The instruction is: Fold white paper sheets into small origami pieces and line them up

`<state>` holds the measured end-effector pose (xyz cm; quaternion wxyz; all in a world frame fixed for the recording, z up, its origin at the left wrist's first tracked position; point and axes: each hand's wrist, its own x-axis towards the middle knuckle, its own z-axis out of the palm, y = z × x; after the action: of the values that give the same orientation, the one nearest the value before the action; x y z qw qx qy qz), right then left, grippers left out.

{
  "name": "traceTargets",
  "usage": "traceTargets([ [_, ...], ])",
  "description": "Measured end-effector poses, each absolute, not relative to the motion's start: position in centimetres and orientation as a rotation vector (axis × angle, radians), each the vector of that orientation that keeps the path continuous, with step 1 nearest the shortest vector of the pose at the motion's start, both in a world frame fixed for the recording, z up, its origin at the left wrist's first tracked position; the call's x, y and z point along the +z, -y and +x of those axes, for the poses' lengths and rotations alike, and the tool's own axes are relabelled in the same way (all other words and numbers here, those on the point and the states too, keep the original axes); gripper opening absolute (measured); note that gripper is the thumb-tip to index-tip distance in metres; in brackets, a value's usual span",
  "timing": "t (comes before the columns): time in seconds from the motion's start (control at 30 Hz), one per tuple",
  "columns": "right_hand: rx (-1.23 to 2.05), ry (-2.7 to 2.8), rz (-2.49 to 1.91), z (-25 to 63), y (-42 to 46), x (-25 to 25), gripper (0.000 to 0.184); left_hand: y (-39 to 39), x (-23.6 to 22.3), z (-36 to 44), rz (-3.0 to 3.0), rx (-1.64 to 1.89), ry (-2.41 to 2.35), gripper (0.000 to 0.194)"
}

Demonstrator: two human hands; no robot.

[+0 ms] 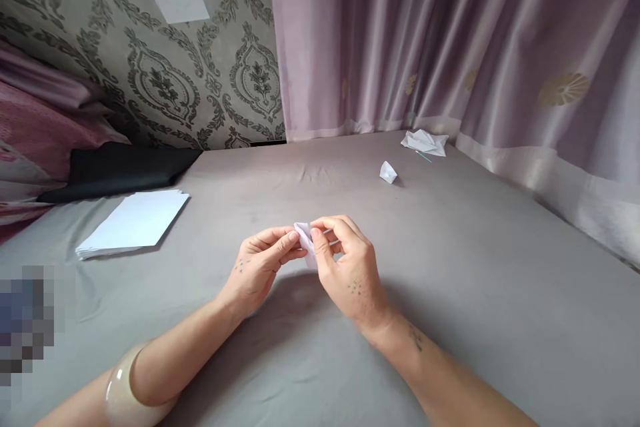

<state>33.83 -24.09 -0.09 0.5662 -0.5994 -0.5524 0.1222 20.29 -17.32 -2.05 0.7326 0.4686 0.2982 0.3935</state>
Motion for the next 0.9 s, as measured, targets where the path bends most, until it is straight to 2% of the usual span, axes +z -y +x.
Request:
traceTargets([
  [0.1,0.512,1.253,-1.439,34.23,24.17,0.55,0.011,17.29,-2.05,20.29,1.051,0.854,-0.630,0.019],
  [0.2,0.572,1.256,-1.450,34.35,24.19,0.91,0.011,17.39,-1.95,20.27,1.048,0.852,-0.625,0.018],
  [0.67,0.342,1.394,-1.378,34.17,24.12,0.48,0.008,17.67,-1.97,20.32,1.098,0.854,-0.603,0.016],
  [0.9,0.209,1.435,-1.328,33.89,24.06,0.43,0.012,17.87,-1.89,20.30,1.064,0.851,-0.598,0.015],
])
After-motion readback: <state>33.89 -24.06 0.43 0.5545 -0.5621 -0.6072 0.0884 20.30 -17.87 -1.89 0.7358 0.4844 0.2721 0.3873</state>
